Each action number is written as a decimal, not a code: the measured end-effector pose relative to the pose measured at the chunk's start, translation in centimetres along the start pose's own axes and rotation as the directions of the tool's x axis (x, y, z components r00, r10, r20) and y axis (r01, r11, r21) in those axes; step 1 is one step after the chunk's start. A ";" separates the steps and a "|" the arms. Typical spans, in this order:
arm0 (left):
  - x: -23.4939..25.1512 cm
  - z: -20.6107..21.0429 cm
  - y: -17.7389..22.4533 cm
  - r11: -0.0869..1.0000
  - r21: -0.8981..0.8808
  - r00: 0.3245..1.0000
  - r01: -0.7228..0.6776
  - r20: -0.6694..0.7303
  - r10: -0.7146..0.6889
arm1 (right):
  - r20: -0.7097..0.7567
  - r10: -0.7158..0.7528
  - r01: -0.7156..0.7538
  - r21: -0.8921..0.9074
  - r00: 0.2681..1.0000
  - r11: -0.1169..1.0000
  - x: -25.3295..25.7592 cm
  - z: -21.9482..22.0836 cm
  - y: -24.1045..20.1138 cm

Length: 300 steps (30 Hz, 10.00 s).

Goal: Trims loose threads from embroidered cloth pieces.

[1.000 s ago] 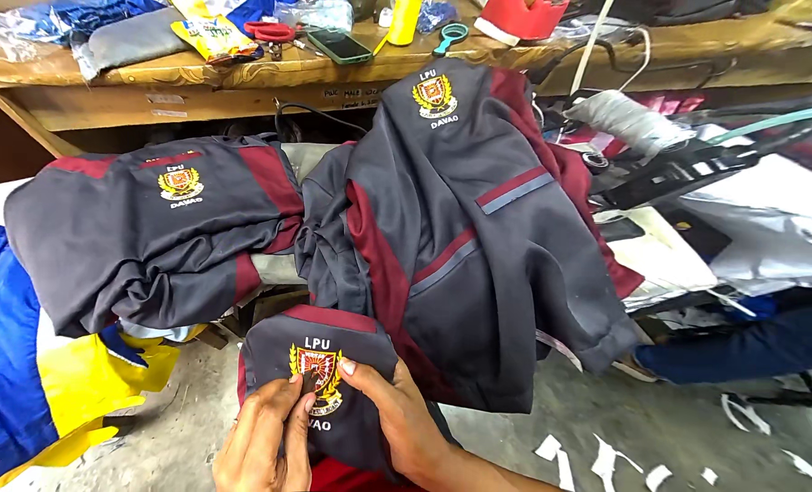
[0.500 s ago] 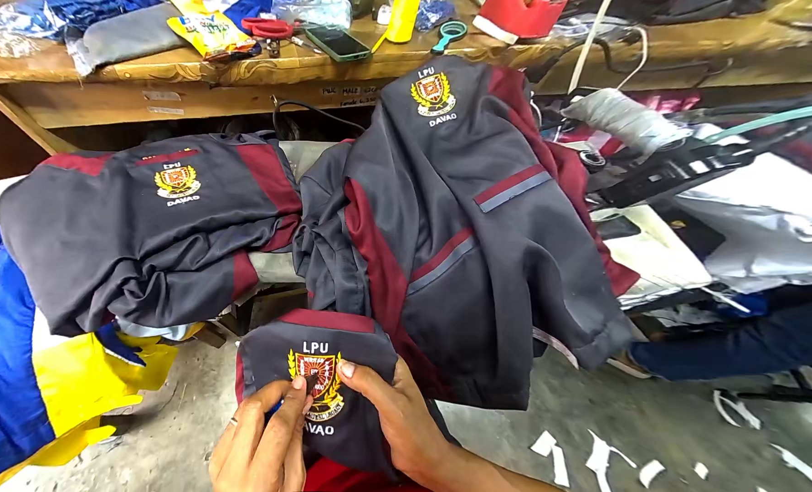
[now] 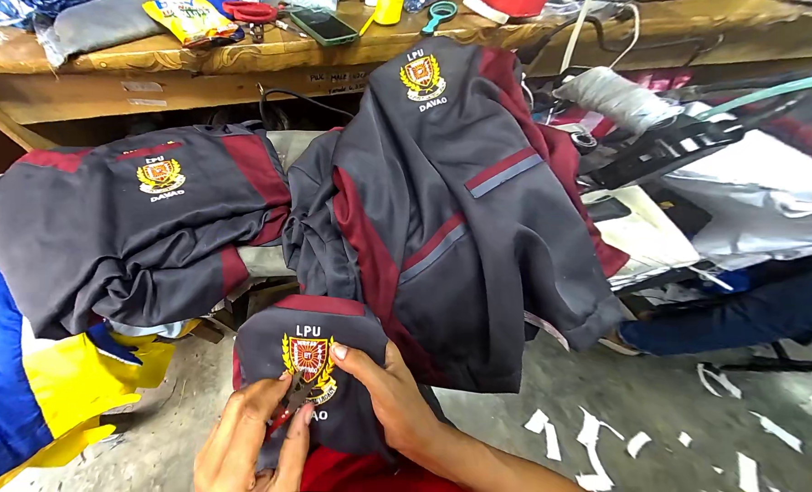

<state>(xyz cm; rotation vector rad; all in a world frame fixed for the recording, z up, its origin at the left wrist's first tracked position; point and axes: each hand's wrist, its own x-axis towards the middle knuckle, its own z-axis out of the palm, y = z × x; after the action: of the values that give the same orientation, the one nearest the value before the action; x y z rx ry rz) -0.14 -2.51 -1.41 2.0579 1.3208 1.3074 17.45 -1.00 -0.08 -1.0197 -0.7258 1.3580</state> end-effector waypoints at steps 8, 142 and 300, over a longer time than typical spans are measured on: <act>-0.7 0.3 0.3 0.998 0.060 0.999 -0.022 0.037 0.020 | 0.033 -0.089 0.092 -0.092 0.995 0.992 0.5 -0.3 0.8; 2.1 1.1 -1.8 0.875 -0.393 0.954 0.282 0.022 -0.298 | 0.205 -0.146 0.123 0.123 0.968 0.985 1.9 -1.5 1.1; -1.8 0.1 0.0 0.948 -0.251 0.979 0.194 0.111 -0.170 | 0.283 -0.147 0.178 -0.090 0.948 0.980 1.2 -2.1 0.3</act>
<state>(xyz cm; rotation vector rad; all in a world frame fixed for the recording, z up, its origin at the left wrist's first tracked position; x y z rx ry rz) -0.27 -4.07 -2.37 1.7503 1.1972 1.2219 19.34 -0.22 -1.42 -0.8469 -1.0837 1.3387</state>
